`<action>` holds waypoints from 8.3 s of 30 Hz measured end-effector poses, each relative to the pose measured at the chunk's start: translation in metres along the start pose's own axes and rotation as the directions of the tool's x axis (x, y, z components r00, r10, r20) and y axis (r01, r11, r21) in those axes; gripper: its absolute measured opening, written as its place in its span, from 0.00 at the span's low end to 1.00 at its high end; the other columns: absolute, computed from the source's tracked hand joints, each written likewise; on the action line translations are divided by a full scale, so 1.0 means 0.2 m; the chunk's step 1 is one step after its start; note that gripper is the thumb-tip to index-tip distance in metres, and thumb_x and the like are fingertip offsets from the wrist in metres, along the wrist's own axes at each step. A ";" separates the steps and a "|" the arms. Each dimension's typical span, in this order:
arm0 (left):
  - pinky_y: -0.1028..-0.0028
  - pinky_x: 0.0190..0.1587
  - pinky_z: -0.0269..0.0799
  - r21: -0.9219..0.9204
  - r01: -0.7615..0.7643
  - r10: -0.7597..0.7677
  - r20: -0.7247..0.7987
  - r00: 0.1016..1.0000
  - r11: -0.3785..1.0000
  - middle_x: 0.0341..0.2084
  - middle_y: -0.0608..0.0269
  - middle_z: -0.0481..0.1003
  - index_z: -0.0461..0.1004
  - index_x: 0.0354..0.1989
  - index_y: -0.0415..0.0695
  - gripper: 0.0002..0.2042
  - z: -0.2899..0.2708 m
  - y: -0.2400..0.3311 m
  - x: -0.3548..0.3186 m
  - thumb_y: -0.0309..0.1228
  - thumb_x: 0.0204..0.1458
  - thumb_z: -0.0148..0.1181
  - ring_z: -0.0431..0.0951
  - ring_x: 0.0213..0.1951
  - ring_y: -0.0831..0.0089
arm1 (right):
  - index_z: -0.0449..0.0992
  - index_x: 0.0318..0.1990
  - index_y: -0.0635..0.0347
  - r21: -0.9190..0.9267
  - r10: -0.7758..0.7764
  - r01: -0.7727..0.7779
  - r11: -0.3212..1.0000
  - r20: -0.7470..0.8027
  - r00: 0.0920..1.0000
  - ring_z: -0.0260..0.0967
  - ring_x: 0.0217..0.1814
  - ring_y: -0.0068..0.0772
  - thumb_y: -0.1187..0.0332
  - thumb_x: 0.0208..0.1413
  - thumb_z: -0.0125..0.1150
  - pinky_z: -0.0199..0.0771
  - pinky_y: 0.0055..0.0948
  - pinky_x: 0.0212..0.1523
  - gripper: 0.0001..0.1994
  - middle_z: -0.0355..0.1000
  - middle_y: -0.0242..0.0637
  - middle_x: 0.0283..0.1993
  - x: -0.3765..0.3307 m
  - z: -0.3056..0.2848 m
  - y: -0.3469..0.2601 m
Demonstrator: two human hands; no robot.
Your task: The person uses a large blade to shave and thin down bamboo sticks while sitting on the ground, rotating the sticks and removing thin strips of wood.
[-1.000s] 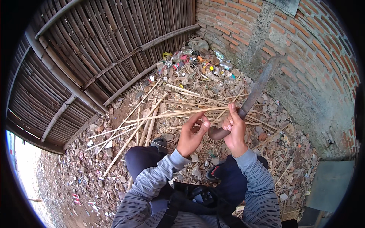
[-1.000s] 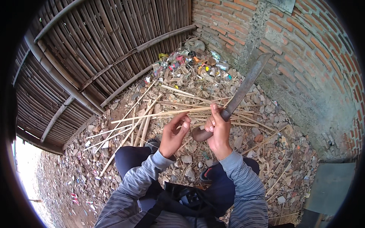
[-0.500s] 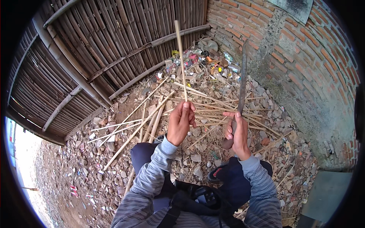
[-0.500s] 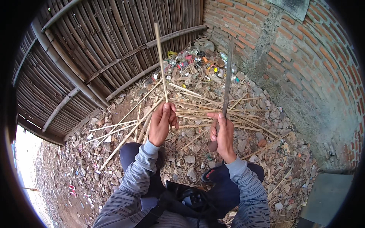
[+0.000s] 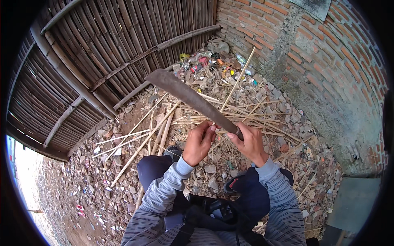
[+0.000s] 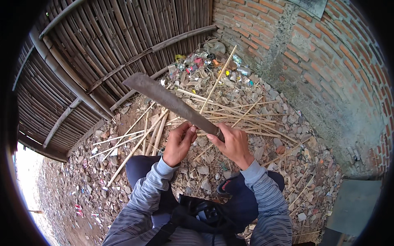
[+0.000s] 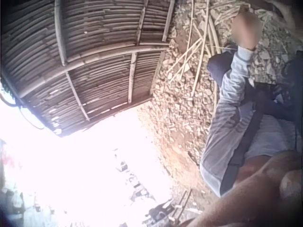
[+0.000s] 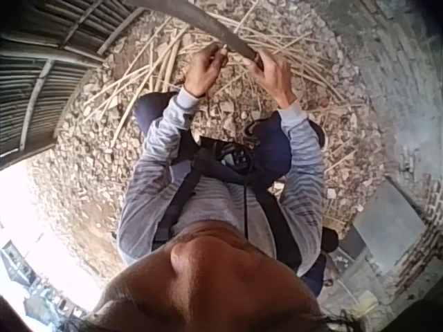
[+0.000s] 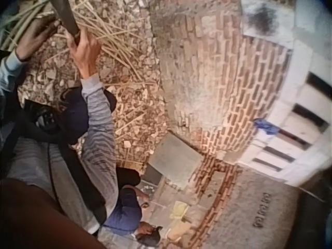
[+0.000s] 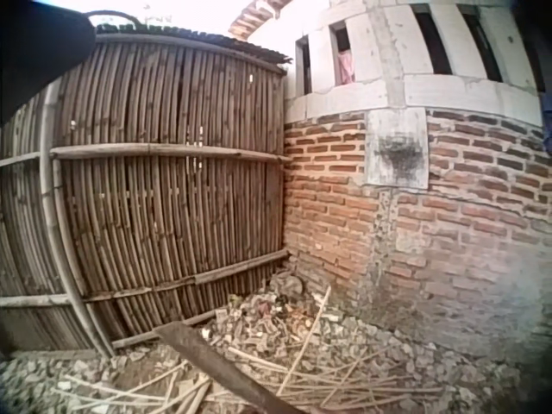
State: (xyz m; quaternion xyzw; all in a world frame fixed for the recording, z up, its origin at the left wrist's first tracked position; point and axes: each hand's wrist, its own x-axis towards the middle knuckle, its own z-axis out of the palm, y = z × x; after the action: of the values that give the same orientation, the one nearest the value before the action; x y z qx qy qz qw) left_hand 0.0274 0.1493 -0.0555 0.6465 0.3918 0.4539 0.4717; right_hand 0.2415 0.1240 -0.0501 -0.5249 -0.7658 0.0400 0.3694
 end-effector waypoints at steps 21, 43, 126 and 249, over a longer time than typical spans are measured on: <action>0.76 0.28 0.63 0.130 0.008 -0.015 0.055 0.998 0.992 0.19 0.65 0.70 0.74 0.35 0.37 0.10 0.00 0.04 -0.09 0.28 0.70 0.53 0.68 0.23 0.81 | 0.76 0.40 0.63 -0.127 0.294 -0.301 0.945 -0.065 0.953 0.71 0.18 0.48 0.46 0.71 0.54 0.66 0.47 0.22 0.25 0.70 0.43 0.19 0.09 -0.10 0.46; 0.69 0.28 0.67 0.155 -0.059 0.071 -0.077 0.995 0.986 0.21 0.58 0.75 0.78 0.37 0.32 0.11 0.08 -0.15 -0.04 0.27 0.68 0.53 0.71 0.23 0.76 | 0.77 0.44 0.62 -0.063 0.001 0.007 0.998 0.128 0.992 0.75 0.20 0.52 0.38 0.66 0.56 0.72 0.48 0.21 0.30 0.69 0.43 0.15 -0.06 0.12 0.11; 0.79 0.22 0.65 0.097 -0.100 0.097 0.034 0.995 0.990 0.24 0.66 0.80 0.83 0.44 0.37 0.09 0.14 0.10 0.01 0.28 0.67 0.59 0.72 0.20 0.85 | 0.77 0.40 0.65 0.870 0.590 -0.102 0.482 -0.236 0.772 0.57 0.16 0.13 0.66 0.66 0.67 0.54 0.21 0.17 0.10 0.66 0.25 0.20 0.25 -0.39 0.01; 0.81 0.26 0.53 -0.070 0.028 -0.025 0.040 0.999 0.997 0.21 0.79 0.64 0.79 0.45 0.38 0.12 0.16 -0.04 0.05 0.33 0.73 0.52 0.58 0.25 0.88 | 0.77 0.39 0.66 0.699 0.483 -0.280 0.658 -0.106 0.869 0.55 0.14 0.19 0.48 0.75 0.47 0.54 0.28 0.15 0.26 0.60 0.25 0.16 0.07 -0.27 0.21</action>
State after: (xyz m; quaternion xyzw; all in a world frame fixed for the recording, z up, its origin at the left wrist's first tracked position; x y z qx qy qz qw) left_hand 0.0605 0.1532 -0.0664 0.6329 0.3747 0.4483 0.5080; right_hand 0.3045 0.1358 -0.0219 -0.5088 -0.5104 0.3115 0.6194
